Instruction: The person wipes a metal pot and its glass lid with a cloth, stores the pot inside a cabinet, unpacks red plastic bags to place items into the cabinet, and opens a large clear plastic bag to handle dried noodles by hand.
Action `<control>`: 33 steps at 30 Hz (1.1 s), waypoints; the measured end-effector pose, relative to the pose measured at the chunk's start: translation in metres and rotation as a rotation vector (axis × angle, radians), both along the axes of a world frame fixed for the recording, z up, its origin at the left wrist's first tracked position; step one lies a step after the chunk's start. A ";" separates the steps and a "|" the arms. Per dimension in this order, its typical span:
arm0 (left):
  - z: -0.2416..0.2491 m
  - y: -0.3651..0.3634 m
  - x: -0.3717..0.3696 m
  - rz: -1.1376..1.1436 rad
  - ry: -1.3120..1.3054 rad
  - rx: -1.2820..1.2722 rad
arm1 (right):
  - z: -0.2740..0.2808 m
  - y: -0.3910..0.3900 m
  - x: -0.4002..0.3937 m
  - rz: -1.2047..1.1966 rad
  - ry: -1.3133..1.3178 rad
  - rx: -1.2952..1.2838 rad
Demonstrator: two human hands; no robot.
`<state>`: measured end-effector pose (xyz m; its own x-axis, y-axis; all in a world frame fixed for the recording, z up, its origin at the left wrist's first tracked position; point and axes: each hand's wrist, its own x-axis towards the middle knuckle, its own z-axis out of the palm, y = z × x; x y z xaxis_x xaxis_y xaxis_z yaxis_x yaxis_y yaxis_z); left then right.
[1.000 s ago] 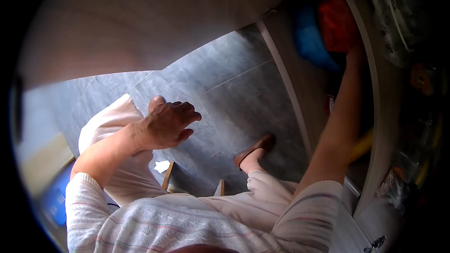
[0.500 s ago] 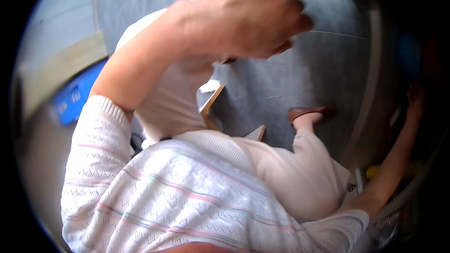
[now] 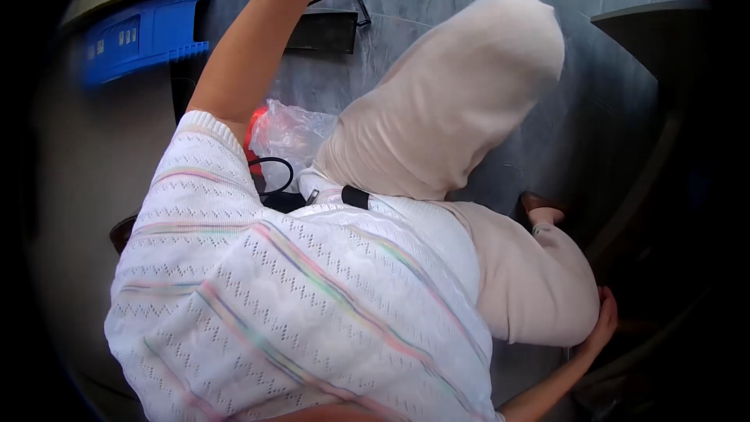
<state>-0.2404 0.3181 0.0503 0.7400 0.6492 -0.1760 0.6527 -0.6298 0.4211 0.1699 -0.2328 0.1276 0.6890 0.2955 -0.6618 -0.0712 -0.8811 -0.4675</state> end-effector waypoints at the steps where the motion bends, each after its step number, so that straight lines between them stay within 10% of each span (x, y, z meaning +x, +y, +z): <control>1: -0.020 0.002 -0.043 0.049 0.066 0.040 | 0.002 -0.003 0.004 0.007 -0.008 0.008; 7: -0.091 -0.076 -0.269 0.520 0.496 -0.401 | 0.003 0.025 0.010 -0.133 0.043 0.025; 19: -0.176 -0.302 -0.360 1.356 0.772 -0.570 | -0.128 0.168 0.041 0.426 -0.187 -0.065; 25: -0.141 -0.346 -0.365 1.505 0.841 0.146 | -0.167 0.226 0.030 0.722 -0.236 -0.008; 30: -0.186 -0.406 -0.384 1.818 -0.074 -0.853 | -0.186 0.256 0.014 0.846 -0.264 0.033; 33: -0.141 -0.373 -0.336 1.753 -0.178 -0.808 | -0.184 0.262 0.019 0.827 -0.231 0.076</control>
<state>-0.5763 -0.0548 -0.0907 -0.5001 0.3884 -0.7740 0.1664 0.9202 0.3543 0.1885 0.0291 -0.0568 0.3476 0.7996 -0.4896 0.6839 -0.5735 -0.4510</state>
